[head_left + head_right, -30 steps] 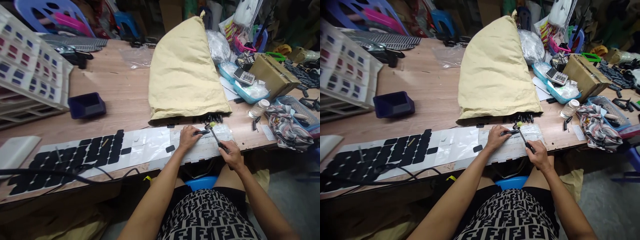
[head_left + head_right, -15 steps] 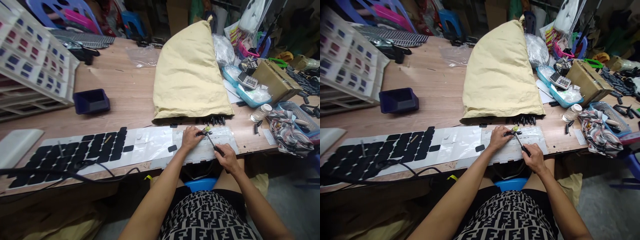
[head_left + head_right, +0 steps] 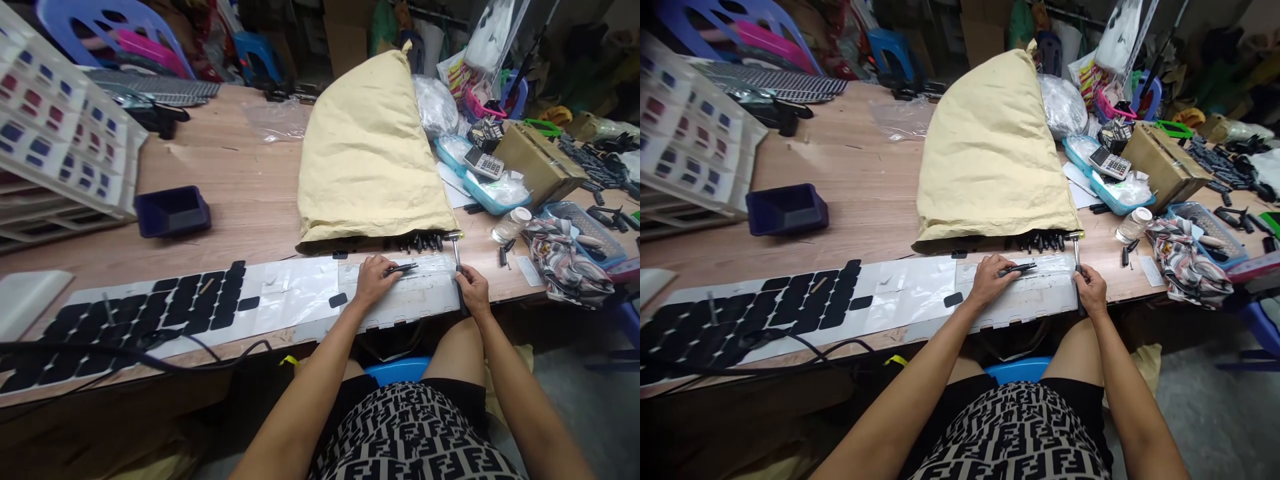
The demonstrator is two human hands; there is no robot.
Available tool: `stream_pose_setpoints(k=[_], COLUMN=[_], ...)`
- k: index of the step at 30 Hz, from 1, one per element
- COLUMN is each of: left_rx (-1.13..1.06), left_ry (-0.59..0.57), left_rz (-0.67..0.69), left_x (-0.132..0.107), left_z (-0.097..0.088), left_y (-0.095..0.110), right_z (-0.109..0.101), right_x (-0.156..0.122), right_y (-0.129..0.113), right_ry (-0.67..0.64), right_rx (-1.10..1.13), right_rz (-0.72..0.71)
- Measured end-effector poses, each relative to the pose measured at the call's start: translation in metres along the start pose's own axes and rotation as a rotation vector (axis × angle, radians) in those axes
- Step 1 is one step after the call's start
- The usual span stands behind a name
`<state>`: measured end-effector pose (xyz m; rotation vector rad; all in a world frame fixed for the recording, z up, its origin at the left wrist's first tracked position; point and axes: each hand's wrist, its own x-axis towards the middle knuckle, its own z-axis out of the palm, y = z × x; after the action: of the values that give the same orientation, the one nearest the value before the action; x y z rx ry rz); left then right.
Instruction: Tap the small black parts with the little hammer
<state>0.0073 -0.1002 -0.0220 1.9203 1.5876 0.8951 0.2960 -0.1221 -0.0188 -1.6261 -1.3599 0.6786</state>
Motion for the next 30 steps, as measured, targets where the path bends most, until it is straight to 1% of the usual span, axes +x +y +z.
stream_pose_setpoints(k=[2, 3, 5, 7, 8, 10, 12, 14, 16, 18, 20, 21, 22, 23, 24, 25, 27, 29, 30], left_rx=[-0.031, -0.05, -0.101, -0.162, -0.17, -0.131, -0.025, 0.103, 0.182, 0.156, 0.028, -0.062, -0.149, -0.221, -0.272, -0.281, -0.205, -0.069, 0.004], left_ry=[-0.011, -0.05, -0.191, -0.348, -0.403, -0.45, -0.445, -0.462, -0.531, -0.623, -0.692, -0.706, -0.691, -0.639, -0.554, -0.431, -0.146, 0.042, 0.093], left_rz=[0.055, 0.082, 0.119, 0.099, 0.061, -0.082, -0.246, -0.382, -0.446, -0.416, -0.314, -0.27, -0.245, -0.234, -0.24, -0.254, -0.279, -0.311, -0.335], left_x=[-0.022, -0.039, -0.08, -0.123, -0.141, -0.165, -0.172, -0.167, -0.158, -0.149, -0.14, -0.133, -0.123, -0.11, -0.093, -0.074, -0.029, 0.015, 0.034], left_z=[-0.007, -0.01, -0.01, -0.004, 0.002, 0.017, 0.032, 0.041, 0.043, 0.035, 0.021, 0.013, 0.005, -0.003, -0.009, -0.014, -0.017, -0.013, -0.01], left_y=[0.008, 0.011, 0.016, 0.016, 0.015, 0.007, -0.001, -0.007, -0.006, 0.003, 0.019, 0.027, 0.034, 0.04, 0.043, 0.044, 0.038, 0.026, 0.02], right_z=[0.001, 0.001, 0.001, 0.001, 0.001, 0.002, 0.002, 0.002, 0.002, 0.002, 0.002, 0.002, 0.002, 0.002, 0.003, 0.003, 0.003, 0.003, 0.003], right_x=[-0.001, -0.001, -0.002, -0.002, -0.001, -0.001, -0.001, -0.002, -0.002, -0.002, -0.003, -0.003, -0.003, -0.003, -0.003, -0.003, -0.003, -0.004, -0.004], right_y=[0.002, 0.002, 0.004, 0.005, 0.005, 0.006, 0.006, 0.006, 0.005, 0.004, 0.003, 0.003, 0.002, 0.002, 0.002, 0.002, 0.002, 0.002, 0.002], right_ry=[-0.003, -0.004, 0.002, 0.01, 0.014, 0.016, 0.017, 0.022, 0.025, 0.023, 0.019, 0.018, 0.016, 0.017, 0.018, 0.02, 0.027, 0.029, 0.028], right_rx=[-0.037, -0.054, -0.079, -0.102, -0.112, -0.124, -0.125, -0.124, -0.126, -0.126, -0.116, -0.109, -0.104, -0.102, -0.105, -0.11, -0.126, -0.134, -0.134], right_rz=[-0.017, -0.022, -0.035, -0.043, -0.043, -0.043, -0.048, -0.056, -0.058, -0.055, -0.055, -0.056, -0.057, -0.059, -0.06, -0.06, -0.059, -0.058, -0.058])
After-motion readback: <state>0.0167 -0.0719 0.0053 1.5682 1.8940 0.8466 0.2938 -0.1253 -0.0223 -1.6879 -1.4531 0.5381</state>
